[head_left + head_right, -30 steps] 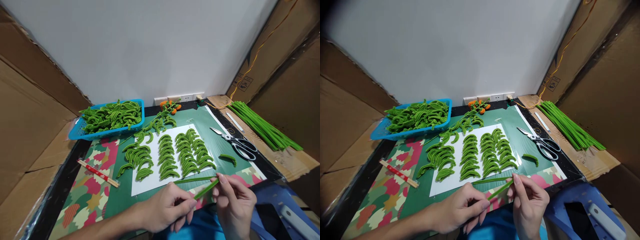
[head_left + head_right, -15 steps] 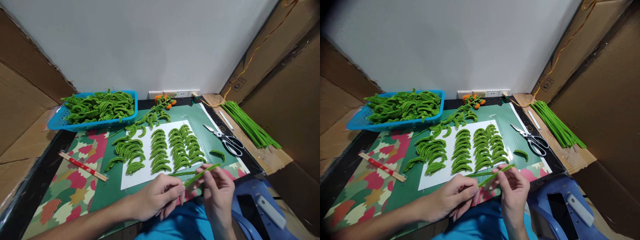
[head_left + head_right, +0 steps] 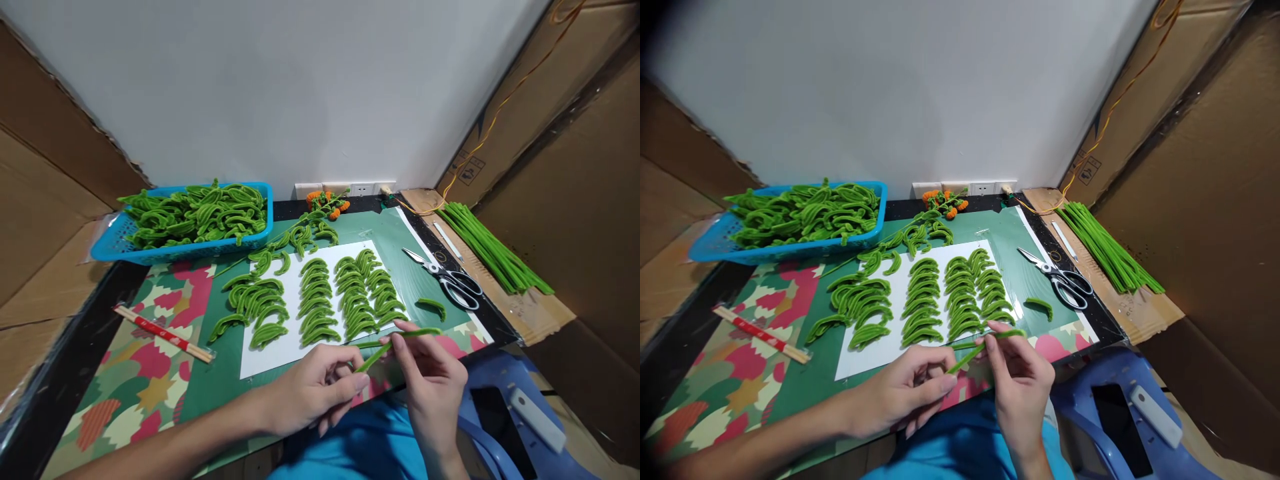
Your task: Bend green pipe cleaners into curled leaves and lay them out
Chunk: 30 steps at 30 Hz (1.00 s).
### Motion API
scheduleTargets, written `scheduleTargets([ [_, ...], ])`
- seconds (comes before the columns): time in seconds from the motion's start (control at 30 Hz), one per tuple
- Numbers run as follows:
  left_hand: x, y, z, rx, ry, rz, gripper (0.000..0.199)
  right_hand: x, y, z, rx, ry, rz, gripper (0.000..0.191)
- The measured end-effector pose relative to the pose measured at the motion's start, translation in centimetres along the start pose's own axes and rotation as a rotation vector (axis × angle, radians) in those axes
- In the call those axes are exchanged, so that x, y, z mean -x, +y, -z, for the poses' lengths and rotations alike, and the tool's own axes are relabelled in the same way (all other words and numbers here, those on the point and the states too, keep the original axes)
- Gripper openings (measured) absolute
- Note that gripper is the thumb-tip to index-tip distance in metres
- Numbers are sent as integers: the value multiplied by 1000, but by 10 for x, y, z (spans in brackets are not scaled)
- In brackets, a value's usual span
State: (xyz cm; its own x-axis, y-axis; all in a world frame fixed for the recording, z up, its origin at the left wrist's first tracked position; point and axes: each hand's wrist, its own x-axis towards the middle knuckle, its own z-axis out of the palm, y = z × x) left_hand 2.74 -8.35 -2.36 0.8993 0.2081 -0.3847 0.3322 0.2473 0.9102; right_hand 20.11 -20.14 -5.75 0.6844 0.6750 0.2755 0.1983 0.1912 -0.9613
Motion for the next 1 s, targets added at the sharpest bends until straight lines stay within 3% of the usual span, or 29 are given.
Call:
scheduleTargets([
  [0.13,-1,-2,1,30,23,-5,54,-4,7,11,272,-184,423,54],
  [0.23,-1,-4,0,83,52,-12,56,-9,8,18,426,-294,566,71],
  [0.3,-2,-5,-2,96,122,-34,58,-12,6,21,481,-344,594,76],
  [0.47,-2,-10,-9,38,431,-158,56,-14,-2,25,578,-414,604,74],
  [0.53,-3,-12,-10,10,488,-185,51,-15,-4,26,618,-431,607,73],
  [0.87,-5,-10,-10,49,516,-220,39,-17,-9,27,724,-525,625,56],
  [1.0,-6,-12,-8,102,482,-221,37,-18,-10,26,652,-513,592,61],
])
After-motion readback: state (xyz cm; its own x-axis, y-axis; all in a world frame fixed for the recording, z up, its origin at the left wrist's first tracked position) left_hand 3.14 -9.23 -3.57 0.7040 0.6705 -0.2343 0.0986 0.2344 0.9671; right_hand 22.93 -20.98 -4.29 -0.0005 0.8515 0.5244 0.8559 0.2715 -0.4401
